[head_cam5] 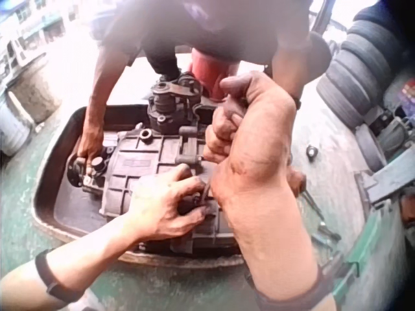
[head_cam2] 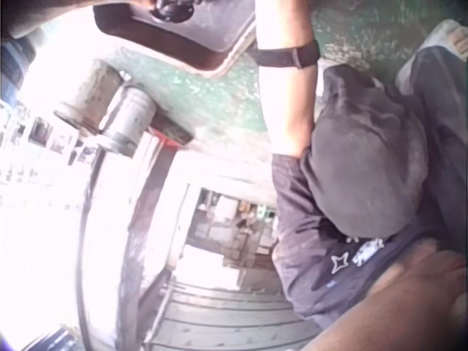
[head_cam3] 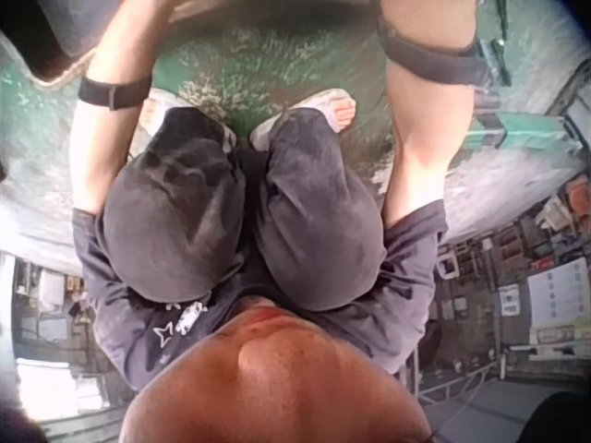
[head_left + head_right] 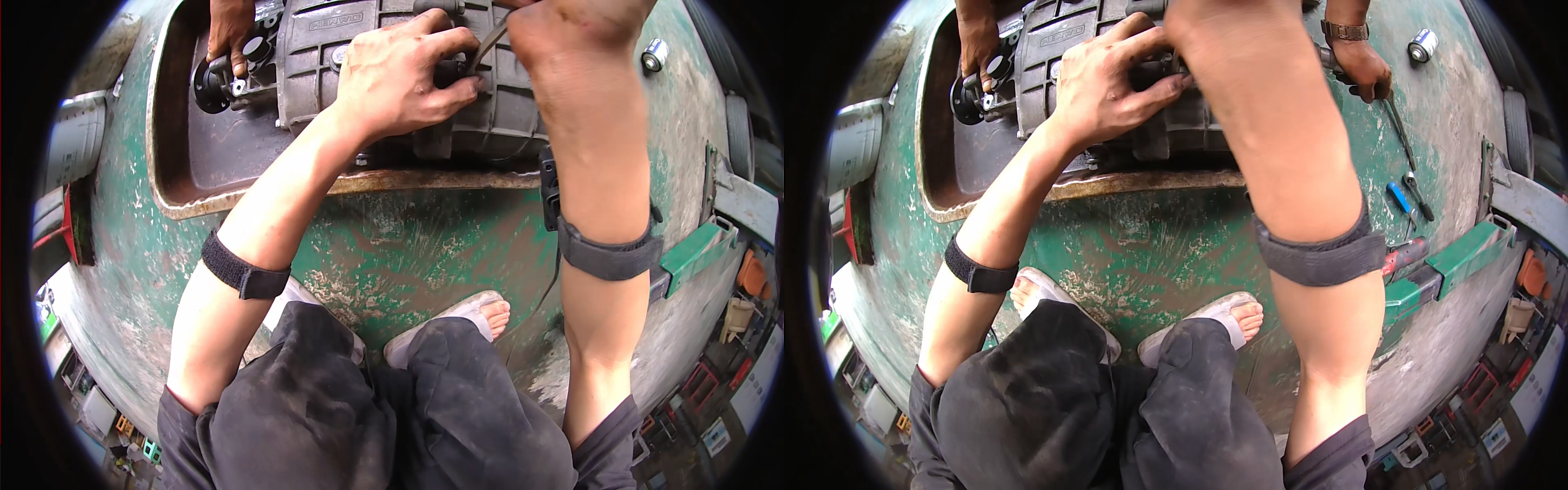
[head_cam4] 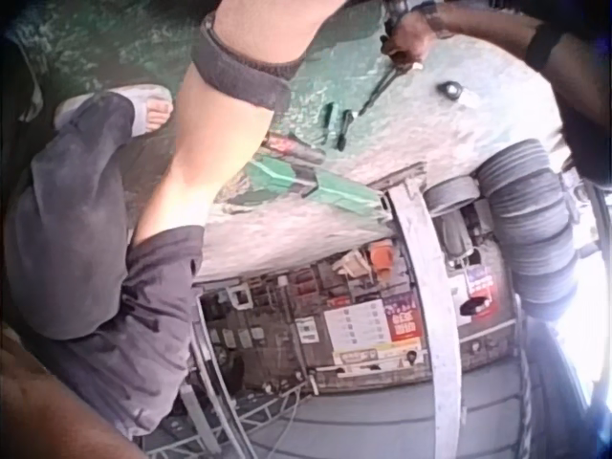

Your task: The person unscrews bolts from a transmission casing using a wrench and a screwdriver. They work on the unit while it sits in a metal tray on the floor, assisted by another person who helps stabilize and rotate the component.

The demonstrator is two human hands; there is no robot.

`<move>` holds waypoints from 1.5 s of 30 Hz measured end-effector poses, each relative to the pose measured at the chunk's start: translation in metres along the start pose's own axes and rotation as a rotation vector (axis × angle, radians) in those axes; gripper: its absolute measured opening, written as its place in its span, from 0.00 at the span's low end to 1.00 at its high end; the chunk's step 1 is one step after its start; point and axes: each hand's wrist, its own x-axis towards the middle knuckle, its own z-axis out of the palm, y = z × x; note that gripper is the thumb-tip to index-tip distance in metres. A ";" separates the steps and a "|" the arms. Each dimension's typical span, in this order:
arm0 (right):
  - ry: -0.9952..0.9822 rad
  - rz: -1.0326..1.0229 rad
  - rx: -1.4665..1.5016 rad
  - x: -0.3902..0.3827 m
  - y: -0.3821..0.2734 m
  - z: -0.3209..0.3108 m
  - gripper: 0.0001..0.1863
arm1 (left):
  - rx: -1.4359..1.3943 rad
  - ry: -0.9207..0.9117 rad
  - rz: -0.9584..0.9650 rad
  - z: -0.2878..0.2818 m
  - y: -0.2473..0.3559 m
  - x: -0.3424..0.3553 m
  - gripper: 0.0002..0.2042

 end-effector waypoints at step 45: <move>-0.098 -0.219 0.329 -0.064 0.015 -0.082 0.16 | -0.004 0.136 0.127 0.002 -0.008 -0.013 0.17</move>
